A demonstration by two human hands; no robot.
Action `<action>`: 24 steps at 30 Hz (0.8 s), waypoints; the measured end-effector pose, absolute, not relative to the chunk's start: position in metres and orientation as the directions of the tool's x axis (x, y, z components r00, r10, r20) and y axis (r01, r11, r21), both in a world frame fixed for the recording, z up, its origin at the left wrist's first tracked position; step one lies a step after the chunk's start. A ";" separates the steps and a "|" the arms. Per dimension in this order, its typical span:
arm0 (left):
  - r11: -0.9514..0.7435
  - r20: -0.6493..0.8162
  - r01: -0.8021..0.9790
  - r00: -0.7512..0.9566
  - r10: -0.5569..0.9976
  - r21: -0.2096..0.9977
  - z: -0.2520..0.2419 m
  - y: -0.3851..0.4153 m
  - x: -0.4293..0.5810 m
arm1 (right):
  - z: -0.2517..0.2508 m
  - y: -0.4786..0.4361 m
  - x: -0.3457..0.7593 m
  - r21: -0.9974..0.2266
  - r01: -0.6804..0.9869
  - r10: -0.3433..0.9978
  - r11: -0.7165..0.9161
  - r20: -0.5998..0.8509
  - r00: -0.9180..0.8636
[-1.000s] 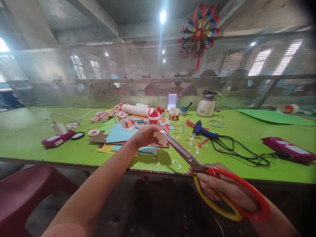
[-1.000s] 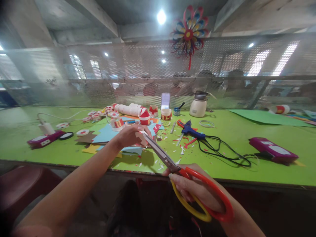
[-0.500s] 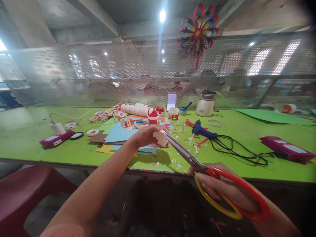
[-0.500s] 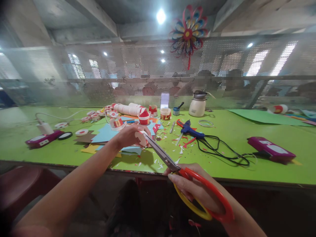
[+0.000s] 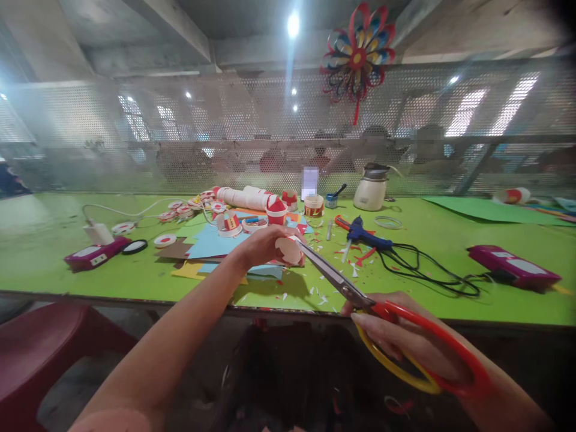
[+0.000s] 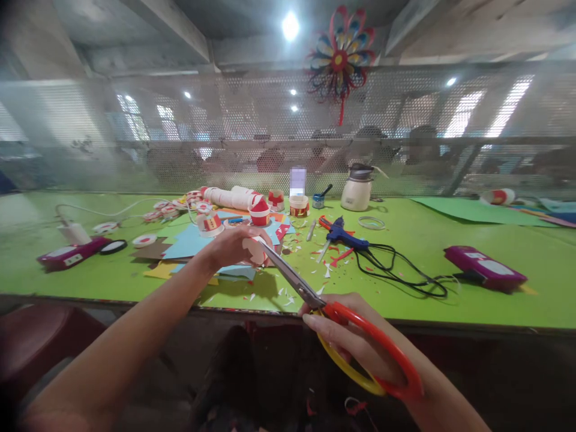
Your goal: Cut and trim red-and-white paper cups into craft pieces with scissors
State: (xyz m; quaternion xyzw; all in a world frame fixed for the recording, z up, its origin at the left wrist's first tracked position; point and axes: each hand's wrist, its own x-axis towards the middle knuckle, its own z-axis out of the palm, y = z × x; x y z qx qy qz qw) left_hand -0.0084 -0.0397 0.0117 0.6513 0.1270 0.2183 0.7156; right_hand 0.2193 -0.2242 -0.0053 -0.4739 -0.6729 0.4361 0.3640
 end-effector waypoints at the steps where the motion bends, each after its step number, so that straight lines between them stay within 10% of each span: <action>1: 0.056 0.103 -0.148 0.870 0.482 0.987 0.012 -0.040 -0.008 | -0.006 -0.224 0.220 -0.925 0.346 0.957 0.157 0.055 -0.285; 24: 0.083 0.092 -0.146 0.884 0.459 0.986 0.011 -0.040 -0.007 | -0.007 -0.228 0.212 -0.969 0.236 0.962 0.068 0.000 -0.274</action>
